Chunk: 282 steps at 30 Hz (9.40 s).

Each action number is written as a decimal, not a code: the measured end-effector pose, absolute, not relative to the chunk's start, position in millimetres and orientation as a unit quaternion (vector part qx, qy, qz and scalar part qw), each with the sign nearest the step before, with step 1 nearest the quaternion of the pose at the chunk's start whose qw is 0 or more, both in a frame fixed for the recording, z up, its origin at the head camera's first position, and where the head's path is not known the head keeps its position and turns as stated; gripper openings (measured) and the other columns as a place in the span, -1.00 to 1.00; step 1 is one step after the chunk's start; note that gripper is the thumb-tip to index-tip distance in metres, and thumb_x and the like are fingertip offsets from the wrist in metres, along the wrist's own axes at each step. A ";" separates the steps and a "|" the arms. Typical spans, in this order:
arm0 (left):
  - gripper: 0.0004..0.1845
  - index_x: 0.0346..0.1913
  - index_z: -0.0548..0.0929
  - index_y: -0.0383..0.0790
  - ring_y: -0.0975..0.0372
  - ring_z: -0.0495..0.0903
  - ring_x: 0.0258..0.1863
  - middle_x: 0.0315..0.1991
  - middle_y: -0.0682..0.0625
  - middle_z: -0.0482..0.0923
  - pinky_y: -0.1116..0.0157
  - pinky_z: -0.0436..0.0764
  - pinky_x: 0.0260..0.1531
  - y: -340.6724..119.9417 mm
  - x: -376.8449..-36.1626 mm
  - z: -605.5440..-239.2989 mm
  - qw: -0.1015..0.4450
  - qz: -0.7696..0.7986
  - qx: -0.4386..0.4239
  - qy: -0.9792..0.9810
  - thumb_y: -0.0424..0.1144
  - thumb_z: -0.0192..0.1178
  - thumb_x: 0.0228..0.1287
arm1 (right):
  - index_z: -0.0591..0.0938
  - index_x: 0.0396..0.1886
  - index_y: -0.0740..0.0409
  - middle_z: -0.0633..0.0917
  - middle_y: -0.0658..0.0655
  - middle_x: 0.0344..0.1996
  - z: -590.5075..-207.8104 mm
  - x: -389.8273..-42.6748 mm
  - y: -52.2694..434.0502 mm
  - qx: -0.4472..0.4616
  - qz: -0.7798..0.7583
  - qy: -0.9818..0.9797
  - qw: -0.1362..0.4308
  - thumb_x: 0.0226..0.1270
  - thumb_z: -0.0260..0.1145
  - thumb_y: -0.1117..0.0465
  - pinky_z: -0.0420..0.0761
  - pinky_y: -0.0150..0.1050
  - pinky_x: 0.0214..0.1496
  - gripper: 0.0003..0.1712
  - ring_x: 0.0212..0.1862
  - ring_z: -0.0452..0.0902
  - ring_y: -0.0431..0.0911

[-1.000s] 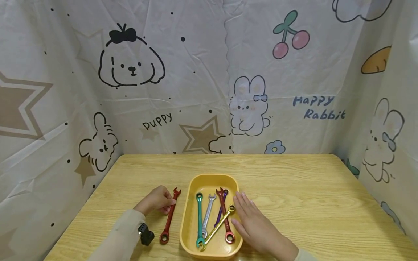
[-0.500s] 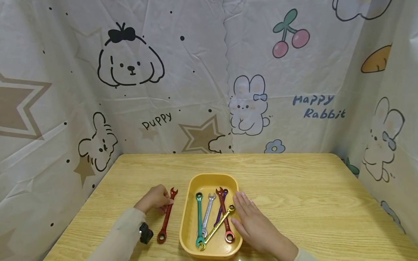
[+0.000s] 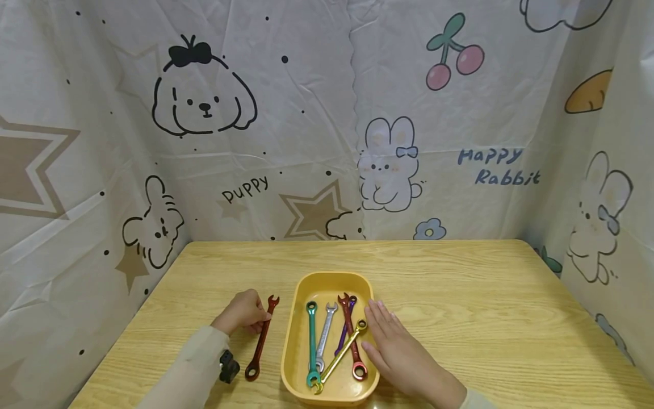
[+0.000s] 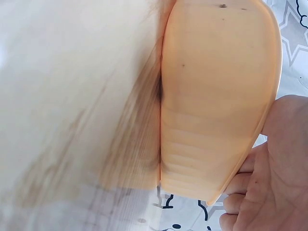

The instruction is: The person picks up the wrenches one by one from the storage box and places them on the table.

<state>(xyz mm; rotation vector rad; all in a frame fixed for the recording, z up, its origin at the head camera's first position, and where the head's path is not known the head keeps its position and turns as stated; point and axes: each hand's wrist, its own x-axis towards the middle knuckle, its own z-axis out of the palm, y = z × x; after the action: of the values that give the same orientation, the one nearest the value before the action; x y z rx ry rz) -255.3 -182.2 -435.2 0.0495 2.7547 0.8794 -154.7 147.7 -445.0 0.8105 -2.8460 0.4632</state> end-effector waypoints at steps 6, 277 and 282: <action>-0.73 -0.66 0.56 -0.37 0.18 0.61 -0.71 -0.72 -0.11 0.57 0.29 0.65 -0.63 -181.5 -254.2 -434.0 0.122 0.299 0.018 0.946 -0.43 0.32 0.15 | 0.13 0.44 0.37 0.08 0.30 0.46 -444.2 -155.1 147.2 0.267 0.163 -0.948 0.063 0.53 -0.03 0.00 0.08 0.09 0.43 -0.30 0.48 -0.07 0.16; -0.80 -0.23 0.71 -0.30 0.26 0.60 -0.53 -0.46 -0.03 0.66 0.31 0.62 -0.50 -132.0 -236.7 -343.4 0.026 0.369 0.105 0.923 -0.20 0.26 0.28 | 0.08 0.45 0.39 0.03 0.31 0.47 -447.7 -155.9 149.7 0.272 0.190 -0.941 0.066 0.56 -0.13 -0.05 0.08 0.11 0.42 -0.28 0.49 -0.14 0.12; -0.83 -0.25 0.73 -0.30 0.24 0.63 -0.49 -0.44 -0.05 0.67 0.32 0.65 -0.44 -109.0 -241.3 -349.6 0.014 0.385 0.124 0.914 -0.23 0.28 0.26 | 0.07 0.46 0.38 0.03 0.31 0.47 -448.7 -156.8 150.5 0.270 0.183 -0.943 0.068 0.55 -0.08 -0.01 0.08 0.11 0.42 -0.29 0.49 -0.15 0.11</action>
<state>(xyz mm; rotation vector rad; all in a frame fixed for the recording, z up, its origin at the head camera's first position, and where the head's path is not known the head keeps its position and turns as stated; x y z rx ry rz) -241.3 -109.0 -349.6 0.3870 2.8482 1.1994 -156.8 150.5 -448.7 0.8132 -2.8404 0.5523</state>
